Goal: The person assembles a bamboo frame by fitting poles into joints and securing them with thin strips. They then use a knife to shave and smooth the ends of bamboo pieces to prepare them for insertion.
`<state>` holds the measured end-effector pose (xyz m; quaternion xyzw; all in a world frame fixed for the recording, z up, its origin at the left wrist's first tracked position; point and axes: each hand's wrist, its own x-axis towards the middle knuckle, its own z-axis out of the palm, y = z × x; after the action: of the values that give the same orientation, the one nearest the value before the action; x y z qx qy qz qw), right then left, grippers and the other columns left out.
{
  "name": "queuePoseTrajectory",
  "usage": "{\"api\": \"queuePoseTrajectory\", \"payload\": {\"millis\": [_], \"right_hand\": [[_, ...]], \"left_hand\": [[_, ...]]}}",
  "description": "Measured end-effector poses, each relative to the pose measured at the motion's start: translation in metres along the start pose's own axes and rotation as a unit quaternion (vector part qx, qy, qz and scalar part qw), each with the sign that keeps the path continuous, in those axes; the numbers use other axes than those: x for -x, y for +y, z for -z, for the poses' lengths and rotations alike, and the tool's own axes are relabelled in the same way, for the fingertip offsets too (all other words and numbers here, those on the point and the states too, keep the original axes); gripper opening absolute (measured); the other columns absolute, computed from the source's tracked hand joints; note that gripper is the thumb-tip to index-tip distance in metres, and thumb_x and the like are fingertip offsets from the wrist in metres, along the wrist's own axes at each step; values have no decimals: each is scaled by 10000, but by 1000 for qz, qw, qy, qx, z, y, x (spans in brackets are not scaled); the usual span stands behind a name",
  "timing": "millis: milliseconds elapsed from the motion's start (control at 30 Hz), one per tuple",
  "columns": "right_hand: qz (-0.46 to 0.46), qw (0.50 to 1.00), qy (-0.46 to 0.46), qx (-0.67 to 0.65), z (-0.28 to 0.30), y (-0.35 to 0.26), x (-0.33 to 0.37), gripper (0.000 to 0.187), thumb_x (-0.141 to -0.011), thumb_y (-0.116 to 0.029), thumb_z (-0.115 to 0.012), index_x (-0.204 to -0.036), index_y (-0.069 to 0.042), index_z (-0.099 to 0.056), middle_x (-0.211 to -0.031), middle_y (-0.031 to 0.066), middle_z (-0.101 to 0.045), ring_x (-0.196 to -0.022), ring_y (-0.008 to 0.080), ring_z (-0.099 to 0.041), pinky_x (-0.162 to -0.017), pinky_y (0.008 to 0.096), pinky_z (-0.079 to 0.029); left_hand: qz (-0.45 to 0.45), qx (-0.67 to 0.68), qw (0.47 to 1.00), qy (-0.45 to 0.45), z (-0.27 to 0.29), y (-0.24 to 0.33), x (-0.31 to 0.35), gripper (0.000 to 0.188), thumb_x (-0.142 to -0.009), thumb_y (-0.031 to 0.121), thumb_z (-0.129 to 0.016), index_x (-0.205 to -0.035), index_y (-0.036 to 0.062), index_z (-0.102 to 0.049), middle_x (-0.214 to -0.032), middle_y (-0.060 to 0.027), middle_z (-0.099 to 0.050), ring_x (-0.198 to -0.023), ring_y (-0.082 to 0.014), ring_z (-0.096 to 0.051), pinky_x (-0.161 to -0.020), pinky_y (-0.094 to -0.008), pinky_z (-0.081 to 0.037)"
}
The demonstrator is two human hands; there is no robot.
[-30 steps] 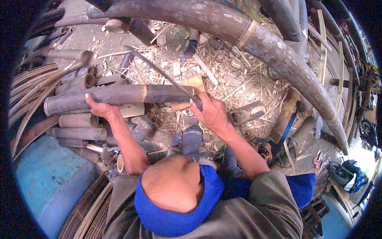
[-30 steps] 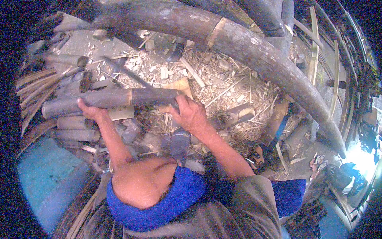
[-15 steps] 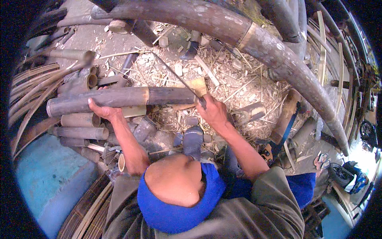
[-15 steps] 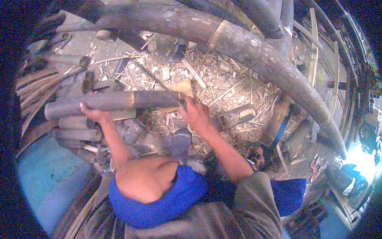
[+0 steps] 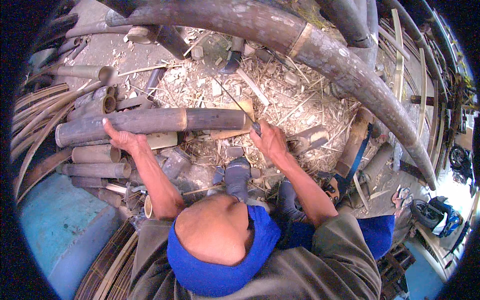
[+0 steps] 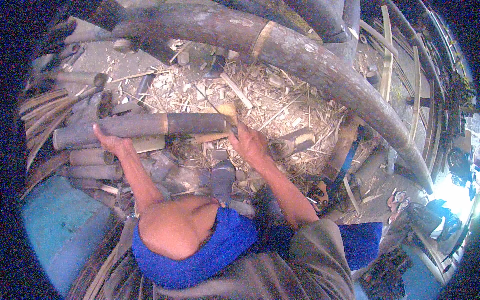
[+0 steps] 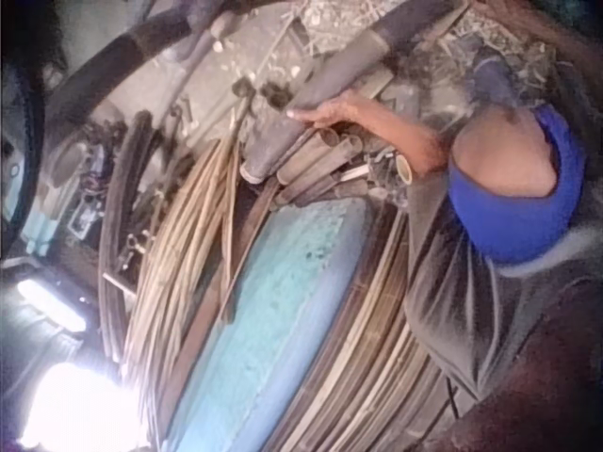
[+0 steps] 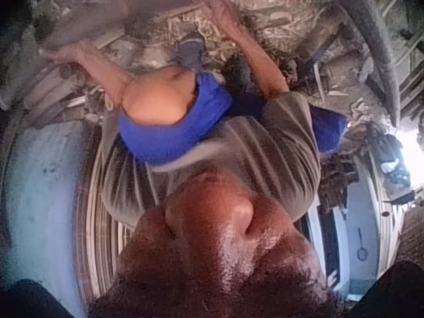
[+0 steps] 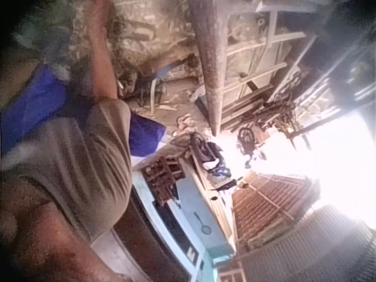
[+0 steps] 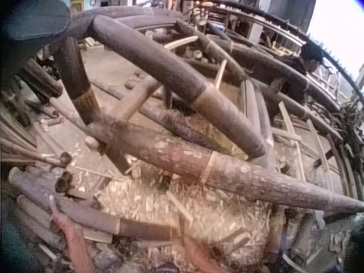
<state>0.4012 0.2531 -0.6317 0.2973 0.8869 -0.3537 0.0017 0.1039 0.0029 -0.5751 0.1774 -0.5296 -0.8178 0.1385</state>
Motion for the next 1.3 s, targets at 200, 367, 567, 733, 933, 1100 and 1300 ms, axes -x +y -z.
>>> {"api": "queuePoseTrajectory", "payload": {"millis": [200,367,567,733,933,1100,1300], "right_hand": [[68,996,53,-33,16,-28,6,305,-875,-239,-692,-1038,8,-617,-851,251,-690,-734,435,-687,-670,532,-530],[-45,996,-64,29,-6,17,1,307,-886,-258,-666,-1029,10,-621,-823,246,-689,-767,442,-683,-704,541,-529],[132,977,126,-107,35,-53,4,288,-873,-259,-688,-990,-2,-632,-800,222,-687,-688,420,-681,-639,530,-535],[-22,996,-40,77,-30,43,1,326,-878,-283,-659,-955,32,-628,-746,259,-674,-695,453,-675,-641,549,-533],[-34,999,-16,39,-25,25,7,326,-876,-323,-638,-955,-7,-625,-746,280,-660,-703,457,-671,-638,553,-515],[106,984,100,-103,38,-53,6,269,-880,-268,-683,-952,-19,-610,-775,230,-681,-717,411,-693,-625,515,-530],[-9,998,-30,57,-9,7,-2,368,-891,-325,-690,-1099,-28,-630,-819,251,-693,-736,436,-689,-675,544,-539]], "left_hand": [[-37,20,999,4,14,-12,-11,770,-793,378,-783,-1236,-149,-438,-1104,-258,-577,-830,-358,-646,-726,-497,-596],[-27,23,999,-19,18,-12,-15,711,-806,424,-742,-1218,-92,-477,-1075,-219,-585,-891,-343,-633,-791,-508,-570],[33,29,998,-53,22,-6,-6,723,-827,545,-644,-1253,-20,-496,-1083,-180,-601,-991,-335,-606,-904,-513,-495],[53,34,995,-77,24,-10,-15,748,-815,579,-633,-1281,12,-489,-1100,-180,-606,-1001,-333,-605,-913,-503,-495],[50,82,994,-44,32,-3,-23,749,-805,556,-683,-1258,-7,-487,-1060,-177,-605,-945,-342,-622,-844,-523,-527],[32,17,999,-29,34,-7,-19,755,-817,526,-716,-1234,-54,-473,-1019,-180,-592,-910,-348,-631,-791,-495,-549],[11,39,999,-22,30,-13,-25,757,-820,524,-709,-1247,-54,-470,-1025,-195,-592,-877,-342,-635,-784,-499,-549]]}}
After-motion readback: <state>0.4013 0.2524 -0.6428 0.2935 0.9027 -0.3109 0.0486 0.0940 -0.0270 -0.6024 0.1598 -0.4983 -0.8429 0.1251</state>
